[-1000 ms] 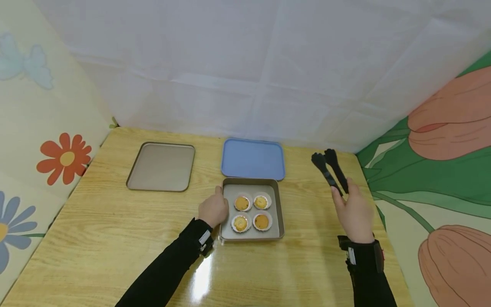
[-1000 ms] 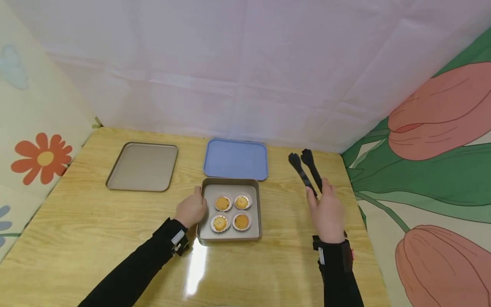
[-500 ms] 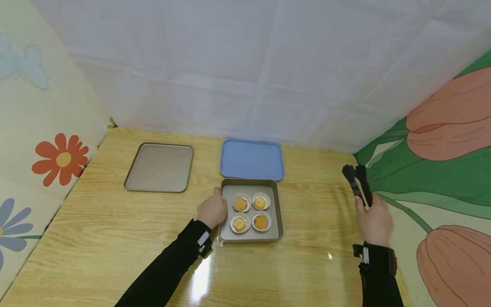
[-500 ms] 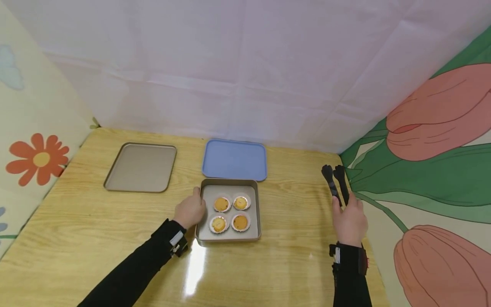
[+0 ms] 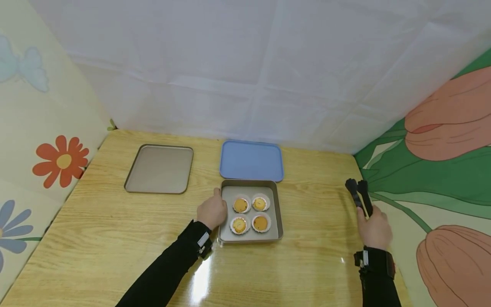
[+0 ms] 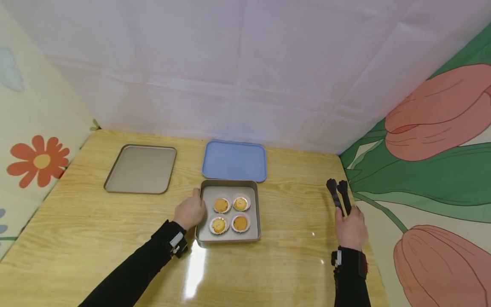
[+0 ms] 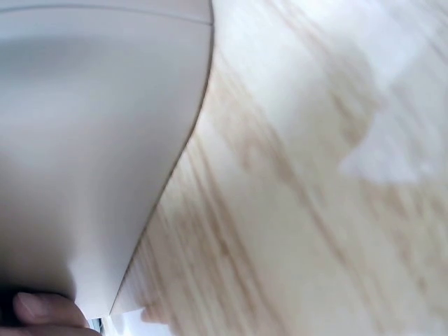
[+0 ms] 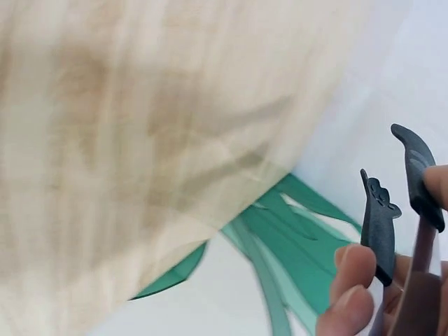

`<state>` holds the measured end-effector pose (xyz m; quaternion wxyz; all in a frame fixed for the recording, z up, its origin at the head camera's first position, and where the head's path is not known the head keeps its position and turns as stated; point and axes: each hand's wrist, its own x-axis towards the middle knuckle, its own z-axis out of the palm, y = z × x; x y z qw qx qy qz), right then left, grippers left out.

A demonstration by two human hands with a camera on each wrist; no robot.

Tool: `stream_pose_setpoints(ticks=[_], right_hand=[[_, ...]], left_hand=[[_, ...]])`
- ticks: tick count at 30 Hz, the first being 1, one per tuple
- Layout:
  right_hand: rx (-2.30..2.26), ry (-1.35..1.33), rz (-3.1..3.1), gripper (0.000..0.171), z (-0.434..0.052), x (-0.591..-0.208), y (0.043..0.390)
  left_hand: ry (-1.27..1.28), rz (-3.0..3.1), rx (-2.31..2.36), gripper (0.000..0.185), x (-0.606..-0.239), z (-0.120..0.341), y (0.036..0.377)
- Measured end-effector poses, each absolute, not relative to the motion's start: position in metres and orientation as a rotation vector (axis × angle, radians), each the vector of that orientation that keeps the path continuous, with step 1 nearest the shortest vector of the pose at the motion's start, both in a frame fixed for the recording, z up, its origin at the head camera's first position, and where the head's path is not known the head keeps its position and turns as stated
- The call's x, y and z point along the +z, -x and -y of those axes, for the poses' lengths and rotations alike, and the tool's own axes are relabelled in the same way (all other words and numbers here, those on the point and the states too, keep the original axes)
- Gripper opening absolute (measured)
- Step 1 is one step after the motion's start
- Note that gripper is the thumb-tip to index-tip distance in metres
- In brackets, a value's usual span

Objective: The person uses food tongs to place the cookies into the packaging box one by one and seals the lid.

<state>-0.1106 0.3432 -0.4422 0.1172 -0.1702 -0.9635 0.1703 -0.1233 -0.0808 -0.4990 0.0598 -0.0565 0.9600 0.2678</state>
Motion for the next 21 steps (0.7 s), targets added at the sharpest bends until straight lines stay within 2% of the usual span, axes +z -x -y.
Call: stream_pose_setpoints(ticks=[12, 21], right_hand=[[0.482, 0.574, 2.940, 0.053, -0.365, -0.469, 0.105], [0.492, 0.614, 2.967, 0.049, -0.373, -0.479, 0.102]], left_hand=[[0.184, -2.908, 0.811, 0.038, -0.499, 0.080, 0.122], [0.191, -2.912, 0.811, 0.039, -0.499, 0.079, 0.123]])
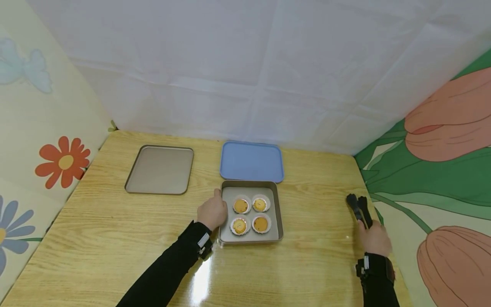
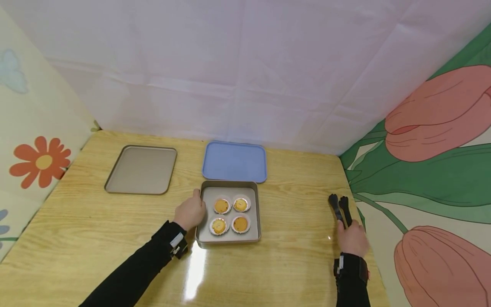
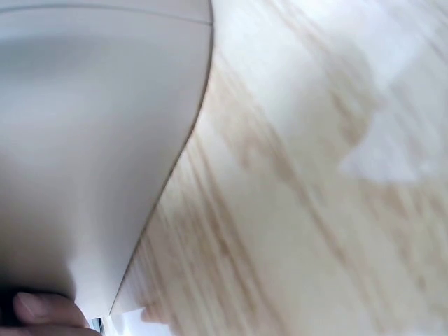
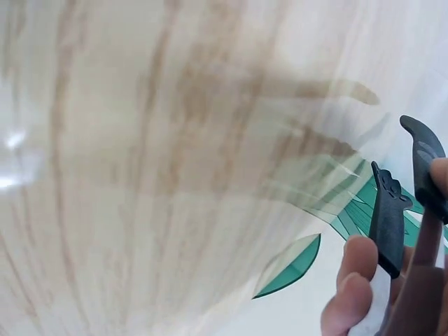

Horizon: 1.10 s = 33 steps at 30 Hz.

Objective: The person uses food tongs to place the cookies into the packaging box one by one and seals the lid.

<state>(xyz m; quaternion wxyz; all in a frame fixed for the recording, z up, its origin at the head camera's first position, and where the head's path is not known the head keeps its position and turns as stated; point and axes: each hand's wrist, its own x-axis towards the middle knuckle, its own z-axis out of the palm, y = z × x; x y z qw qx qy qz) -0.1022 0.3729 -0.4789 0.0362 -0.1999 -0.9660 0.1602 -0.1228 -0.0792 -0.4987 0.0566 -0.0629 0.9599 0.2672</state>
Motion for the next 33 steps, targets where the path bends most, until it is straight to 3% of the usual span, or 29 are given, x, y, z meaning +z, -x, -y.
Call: stream_pose_setpoints(ticks=[7, 33], right_hand=[[0.477, 0.639, 3.007, 0.054, -0.374, -0.483, 0.102], [0.419, 0.564, 2.954, 0.043, -0.372, -0.495, 0.100]], left_hand=[[0.196, -2.900, 0.802, 0.042, -0.498, 0.079, 0.123], [0.199, -2.895, 0.801, 0.040, -0.500, 0.080, 0.124]])
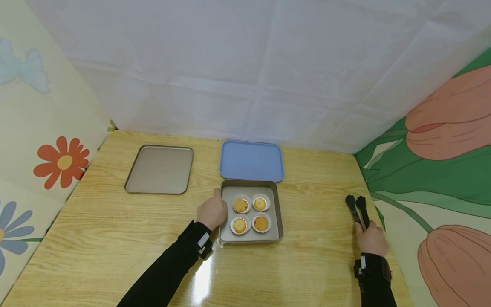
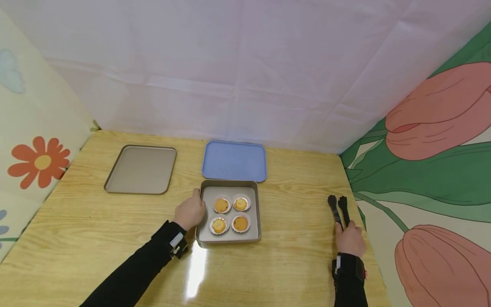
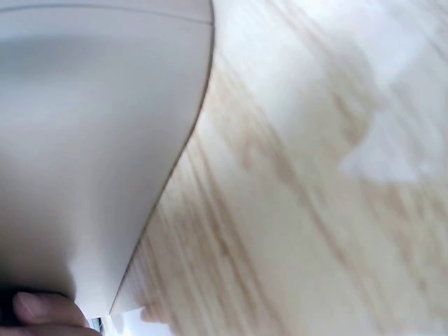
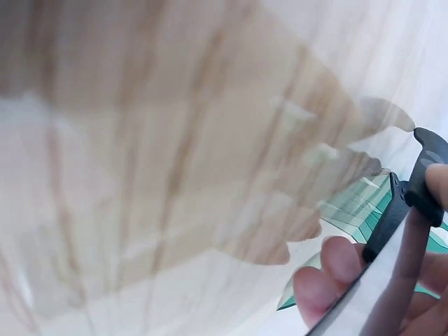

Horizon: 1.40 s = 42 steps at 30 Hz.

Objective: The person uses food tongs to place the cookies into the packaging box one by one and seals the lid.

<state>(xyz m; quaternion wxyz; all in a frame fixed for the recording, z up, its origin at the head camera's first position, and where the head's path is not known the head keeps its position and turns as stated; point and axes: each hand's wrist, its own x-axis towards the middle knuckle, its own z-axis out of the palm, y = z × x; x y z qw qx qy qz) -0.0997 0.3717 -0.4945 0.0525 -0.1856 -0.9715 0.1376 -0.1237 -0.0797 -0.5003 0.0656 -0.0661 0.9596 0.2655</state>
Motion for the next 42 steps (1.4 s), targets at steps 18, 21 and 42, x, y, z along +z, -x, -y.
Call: stream_pose_setpoints(ticks=[18, 21, 42], right_hand=[[0.423, 0.652, 2.980, 0.041, -0.3692, -0.4917, 0.1014], [0.407, 0.661, 3.010, 0.043, -0.3685, -0.4907, 0.1018], [0.409, 0.632, 3.045, 0.046, -0.3685, -0.4945, 0.0988]], left_hand=[[0.179, -2.908, 0.818, 0.039, -0.4970, 0.0788, 0.1248], [0.175, -2.914, 0.820, 0.038, -0.4978, 0.0788, 0.1253], [0.197, -2.904, 0.823, 0.038, -0.4994, 0.0802, 0.1229]])
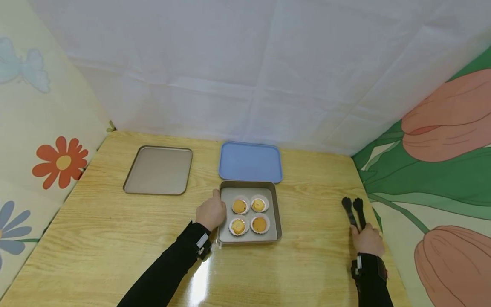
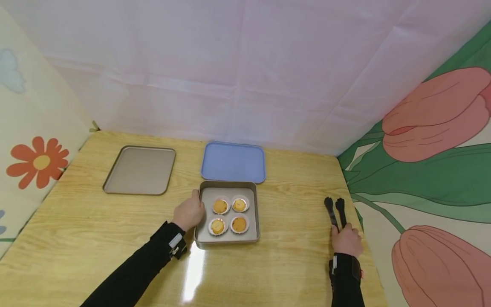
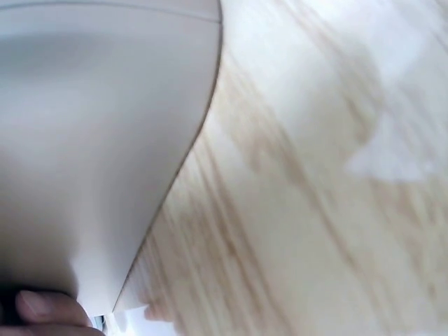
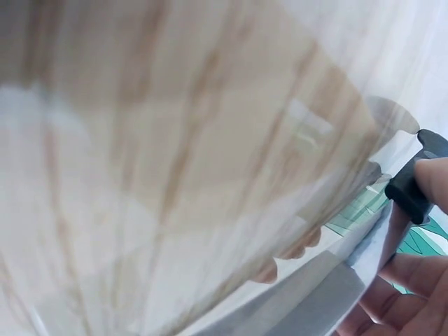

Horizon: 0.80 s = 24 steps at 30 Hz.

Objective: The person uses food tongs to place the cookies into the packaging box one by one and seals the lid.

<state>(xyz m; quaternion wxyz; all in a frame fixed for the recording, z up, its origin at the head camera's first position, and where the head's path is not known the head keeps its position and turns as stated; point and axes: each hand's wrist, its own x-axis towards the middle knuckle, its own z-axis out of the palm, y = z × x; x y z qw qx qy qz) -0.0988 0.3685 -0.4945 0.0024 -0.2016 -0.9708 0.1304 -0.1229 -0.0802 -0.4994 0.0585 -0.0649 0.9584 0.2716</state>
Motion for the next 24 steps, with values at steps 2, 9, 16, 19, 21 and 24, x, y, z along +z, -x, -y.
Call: stream_pose_setpoints(ticks=[2, 9, 16, 19, 21, 24], right_hand=[[0.411, 0.631, 3.047, 0.046, -0.368, -0.496, 0.099], [0.389, 0.626, 3.042, 0.049, -0.367, -0.499, 0.098], [0.333, 0.584, 2.958, 0.055, -0.361, -0.495, 0.093], [0.303, 0.494, 2.875, 0.055, -0.355, -0.492, 0.093], [0.289, 0.427, 2.818, 0.054, -0.349, -0.489, 0.094], [0.288, 0.314, 2.749, 0.053, -0.338, -0.483, 0.096]], left_hand=[[0.203, -2.898, 0.825, 0.040, -0.500, 0.081, 0.122], [0.214, -2.898, 0.839, 0.040, -0.501, 0.081, 0.123], [0.203, -2.908, 0.853, 0.042, -0.503, 0.080, 0.125], [0.201, -2.911, 0.864, 0.043, -0.503, 0.081, 0.123], [0.207, -2.915, 0.883, 0.043, -0.502, 0.081, 0.122], [0.216, -2.928, 0.912, 0.046, -0.500, 0.082, 0.120]])
